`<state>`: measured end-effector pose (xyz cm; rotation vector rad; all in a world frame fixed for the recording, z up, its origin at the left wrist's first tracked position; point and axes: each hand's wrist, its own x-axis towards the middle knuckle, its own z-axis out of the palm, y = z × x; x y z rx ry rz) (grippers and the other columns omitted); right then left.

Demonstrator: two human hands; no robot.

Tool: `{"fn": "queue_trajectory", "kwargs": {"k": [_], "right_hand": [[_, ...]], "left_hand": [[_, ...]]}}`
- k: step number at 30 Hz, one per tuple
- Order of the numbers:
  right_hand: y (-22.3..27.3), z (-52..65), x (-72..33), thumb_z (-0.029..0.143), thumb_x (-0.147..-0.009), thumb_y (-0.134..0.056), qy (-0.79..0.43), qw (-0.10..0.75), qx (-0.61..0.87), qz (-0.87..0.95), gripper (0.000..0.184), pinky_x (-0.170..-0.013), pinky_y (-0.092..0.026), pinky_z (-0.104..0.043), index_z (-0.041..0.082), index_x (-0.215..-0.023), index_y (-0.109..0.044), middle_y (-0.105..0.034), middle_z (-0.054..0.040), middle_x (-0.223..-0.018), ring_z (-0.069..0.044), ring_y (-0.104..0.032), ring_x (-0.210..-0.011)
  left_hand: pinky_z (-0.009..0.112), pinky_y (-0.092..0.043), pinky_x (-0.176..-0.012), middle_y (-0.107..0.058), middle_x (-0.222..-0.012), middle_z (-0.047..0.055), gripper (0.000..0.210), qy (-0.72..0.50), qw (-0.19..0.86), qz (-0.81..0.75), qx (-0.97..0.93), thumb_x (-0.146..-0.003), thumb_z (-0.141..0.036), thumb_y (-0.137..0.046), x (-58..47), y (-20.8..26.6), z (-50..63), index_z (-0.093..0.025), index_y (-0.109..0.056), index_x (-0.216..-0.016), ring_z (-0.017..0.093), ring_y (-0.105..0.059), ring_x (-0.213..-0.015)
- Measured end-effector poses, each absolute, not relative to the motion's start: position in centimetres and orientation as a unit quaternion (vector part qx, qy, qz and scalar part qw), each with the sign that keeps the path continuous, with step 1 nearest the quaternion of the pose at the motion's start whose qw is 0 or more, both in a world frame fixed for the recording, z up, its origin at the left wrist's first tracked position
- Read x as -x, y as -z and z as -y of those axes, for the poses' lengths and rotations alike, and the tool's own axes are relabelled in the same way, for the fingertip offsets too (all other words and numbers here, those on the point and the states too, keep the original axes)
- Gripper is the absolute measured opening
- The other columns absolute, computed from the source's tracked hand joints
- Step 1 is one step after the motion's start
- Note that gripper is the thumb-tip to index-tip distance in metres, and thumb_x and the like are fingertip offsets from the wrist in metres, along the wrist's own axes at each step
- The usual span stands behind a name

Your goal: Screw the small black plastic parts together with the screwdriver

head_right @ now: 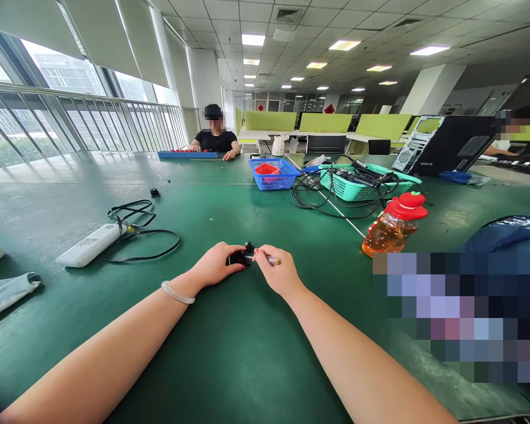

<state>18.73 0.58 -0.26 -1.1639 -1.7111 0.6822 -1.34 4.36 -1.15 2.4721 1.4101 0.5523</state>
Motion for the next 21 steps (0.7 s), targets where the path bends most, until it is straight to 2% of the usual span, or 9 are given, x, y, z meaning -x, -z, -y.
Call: {"fn": "queue_trajectory", "kwargs": {"k": [6, 11, 13, 17, 21], "right_hand": [[0.4, -0.7, -18.6, 0.052, -0.088, -0.049, -0.309, 0.465, 0.471, 0.683, 0.039, -0.053, -0.038, -0.026, 0.020, -0.069, -0.061, -0.051, 0.0015, -0.056, -0.013, -0.049, -0.054], [-0.1, -1.0, -19.2, 0.057, -0.085, -0.050, -0.328, 0.558, 0.454, 0.612, 0.041, -0.055, -0.043, -0.027, 0.020, -0.069, -0.060, -0.052, 0.0005, -0.057, -0.014, -0.050, -0.055], [0.3, -1.4, -19.5, 0.057, -0.084, -0.052, -0.320, 0.567, 0.475, 0.592, 0.040, -0.055, -0.043, -0.027, 0.020, -0.072, -0.061, -0.052, 0.0000, -0.060, -0.014, -0.049, -0.056], [1.5, -2.2, -19.6, 0.054, -0.080, -0.058, -0.326, 0.483, 0.520, 0.624, 0.035, -0.055, -0.041, -0.026, 0.020, -0.082, -0.066, -0.059, -0.0017, -0.071, -0.014, -0.053, -0.060], [1.9, -2.2, -19.6, 0.050, -0.082, -0.057, -0.342, 0.439, 0.524, 0.645, 0.032, -0.060, -0.043, -0.027, 0.021, -0.090, -0.068, -0.063, -0.0022, -0.077, -0.015, -0.055, -0.065]], "left_hand": [[0.039, -0.048, -0.098, -0.068, -0.120, 0.007, 0.045, -0.225, 0.121, -0.450, -0.856, -0.085, -0.035, -0.061, 1.4, 1.0, -4.2, -0.022, -0.058, -0.127, 0.025, -0.060, -0.108], [0.038, -0.046, -0.102, -0.066, -0.120, 0.006, 0.039, -0.302, 0.109, -0.472, -0.821, -0.092, -0.030, -0.048, 1.6, 0.6, -4.2, -0.024, -0.055, -0.130, 0.022, -0.058, -0.112], [0.040, -0.045, -0.102, -0.065, -0.121, 0.008, 0.040, -0.306, 0.085, -0.511, -0.799, -0.094, -0.027, -0.042, 1.7, 0.7, -4.4, -0.025, -0.053, -0.132, 0.023, -0.057, -0.113], [0.049, -0.043, -0.099, -0.064, -0.118, 0.010, 0.040, -0.217, 0.042, -0.593, -0.774, -0.093, -0.023, -0.038, 2.0, 1.1, -4.5, -0.027, -0.060, -0.127, 0.028, -0.057, -0.111], [0.052, -0.039, -0.100, -0.066, -0.113, 0.009, 0.034, -0.173, 0.016, -0.615, -0.769, -0.089, -0.029, -0.045, 2.1, 0.8, -4.0, -0.027, -0.069, -0.113, 0.031, -0.056, -0.111]]}}
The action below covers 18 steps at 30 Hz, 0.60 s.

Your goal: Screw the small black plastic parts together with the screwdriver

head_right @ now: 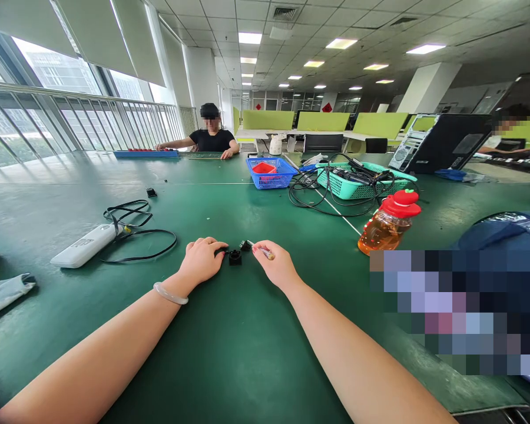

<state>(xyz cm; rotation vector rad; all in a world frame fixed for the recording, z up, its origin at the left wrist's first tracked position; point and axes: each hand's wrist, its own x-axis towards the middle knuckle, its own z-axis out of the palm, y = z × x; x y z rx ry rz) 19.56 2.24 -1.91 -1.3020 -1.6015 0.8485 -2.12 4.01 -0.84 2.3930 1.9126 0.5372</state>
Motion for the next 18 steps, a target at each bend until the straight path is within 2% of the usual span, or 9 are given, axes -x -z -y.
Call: {"fn": "queue_trajectory", "kwargs": {"k": [5, 8, 11, 14, 18], "right_hand": [[2.0, -2.2, -19.4, 0.053, -0.084, -0.054, -0.348, 0.443, 0.522, 0.641, 0.035, -0.060, -0.044, -0.027, 0.021, -0.089, -0.068, -0.064, -0.0025, -0.079, -0.014, -0.056, -0.064], [2.0, -2.4, -19.3, 0.054, -0.083, -0.055, -0.344, 0.457, 0.515, 0.638, 0.036, -0.061, -0.045, -0.027, 0.020, -0.087, -0.068, -0.064, -0.0023, -0.077, -0.014, -0.056, -0.063], [1.7, -2.3, -19.2, 0.057, -0.084, -0.052, -0.334, 0.486, 0.508, 0.628, 0.041, -0.058, -0.044, -0.027, 0.019, -0.077, -0.067, -0.060, -0.0013, -0.065, -0.015, -0.054, -0.059], [1.0, -2.0, -19.5, 0.058, -0.087, -0.046, -0.290, 0.537, 0.527, 0.591, 0.049, -0.050, -0.037, -0.026, 0.020, -0.060, -0.061, -0.048, 0.0006, -0.051, -0.013, -0.046, -0.050], [0.6, -1.8, -19.9, 0.057, -0.089, -0.043, -0.243, 0.582, 0.526, 0.570, 0.051, -0.050, -0.034, -0.027, 0.020, -0.056, -0.057, -0.044, 0.0007, -0.050, -0.013, -0.043, -0.050]], "left_hand": [[0.048, -0.042, -0.100, -0.066, -0.112, 0.009, 0.028, -0.195, 0.025, -0.613, -0.765, -0.088, -0.029, -0.045, 1.7, 0.3, -3.8, -0.022, -0.071, -0.095, 0.029, -0.057, -0.109], [0.044, -0.038, -0.106, -0.063, -0.122, 0.010, 0.034, -0.225, 0.057, -0.569, -0.789, -0.092, -0.037, -0.043, 0.8, 0.4, -3.7, -0.020, -0.063, -0.113, 0.027, -0.053, -0.118], [0.048, -0.035, -0.109, -0.057, -0.135, 0.011, 0.051, -0.217, 0.078, -0.552, -0.801, -0.092, -0.050, -0.045, -0.4, 0.7, -3.4, -0.022, -0.048, -0.135, 0.029, -0.046, -0.129], [0.053, -0.036, -0.106, -0.059, -0.133, 0.011, 0.052, -0.183, 0.081, -0.549, -0.811, -0.091, -0.052, -0.046, -1.3, 0.9, -3.2, -0.024, -0.050, -0.134, 0.032, -0.047, -0.128], [0.050, -0.039, -0.103, -0.064, -0.126, 0.007, 0.034, -0.168, 0.083, -0.513, -0.838, -0.093, -0.040, -0.047, -1.5, 0.9, -3.0, -0.028, -0.060, -0.122, 0.028, -0.051, -0.122]]}}
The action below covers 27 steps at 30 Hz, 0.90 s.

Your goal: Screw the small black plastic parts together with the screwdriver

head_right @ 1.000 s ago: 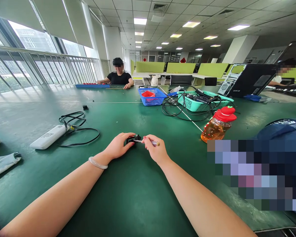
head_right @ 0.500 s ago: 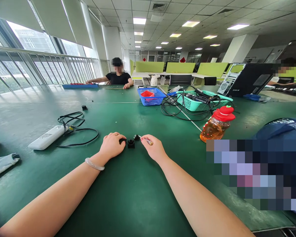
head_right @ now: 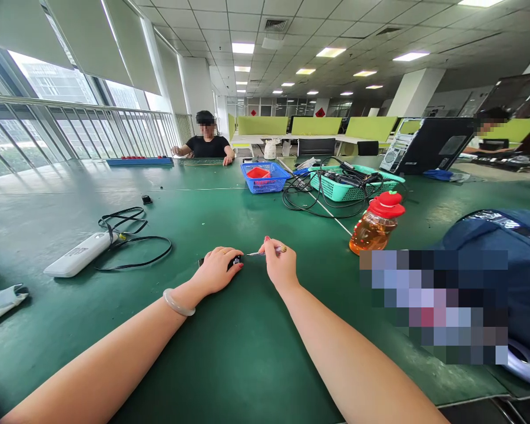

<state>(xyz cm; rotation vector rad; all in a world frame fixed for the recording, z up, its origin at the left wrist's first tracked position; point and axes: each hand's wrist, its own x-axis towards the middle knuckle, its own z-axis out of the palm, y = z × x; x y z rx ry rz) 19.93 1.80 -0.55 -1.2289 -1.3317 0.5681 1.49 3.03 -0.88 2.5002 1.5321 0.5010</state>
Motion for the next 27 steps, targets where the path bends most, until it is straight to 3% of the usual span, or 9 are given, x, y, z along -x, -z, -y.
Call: {"fn": "queue_trajectory", "kwargs": {"k": [10, 18, 24, 27], "right_hand": [[1.0, -2.0, -20.1, 0.055, -0.088, -0.043, -0.243, 0.572, 0.518, 0.587, 0.050, -0.051, -0.034, -0.027, 0.020, -0.057, -0.059, -0.044, 0.0009, -0.050, -0.014, -0.044, -0.050], [1.0, -1.8, -19.9, 0.054, -0.089, -0.043, -0.246, 0.570, 0.511, 0.594, 0.049, -0.049, -0.033, -0.027, 0.021, -0.057, -0.060, -0.043, 0.0014, -0.049, -0.014, -0.042, -0.049], [0.7, -1.6, -19.6, 0.054, -0.089, -0.042, -0.230, 0.565, 0.513, 0.604, 0.050, -0.050, -0.032, -0.027, 0.021, -0.056, -0.059, -0.043, 0.0015, -0.049, -0.013, -0.042, -0.049], [0.7, -1.6, -19.5, 0.054, -0.089, -0.042, -0.231, 0.563, 0.513, 0.605, 0.050, -0.051, -0.032, -0.027, 0.020, -0.056, -0.059, -0.043, 0.0016, -0.050, -0.013, -0.042, -0.048]], "left_hand": [[0.046, -0.040, -0.104, -0.068, -0.118, 0.002, 0.026, -0.167, 0.140, -0.458, -0.862, -0.088, -0.035, -0.059, 0.3, 0.3, 0.3, -0.034, -0.067, -0.113, 0.025, -0.055, -0.113], [0.038, -0.047, -0.101, -0.072, -0.114, 0.002, 0.028, -0.151, 0.159, -0.503, -0.836, -0.088, -0.038, -0.057, 11.4, -0.5, 6.8, -0.035, -0.070, -0.112, 0.022, -0.060, -0.110], [0.042, -0.050, -0.100, -0.074, -0.111, -0.001, 0.032, -0.171, 0.073, -0.612, -0.768, -0.081, -0.052, -0.057, 22.1, -0.4, 8.3, -0.038, -0.072, -0.107, 0.027, -0.065, -0.107], [0.046, -0.050, -0.099, -0.073, -0.107, -0.010, 0.032, -0.191, 0.021, -0.644, -0.740, -0.082, -0.057, -0.054, 25.2, -0.6, 8.1, -0.046, -0.066, -0.110, 0.025, -0.065, -0.103]]}}
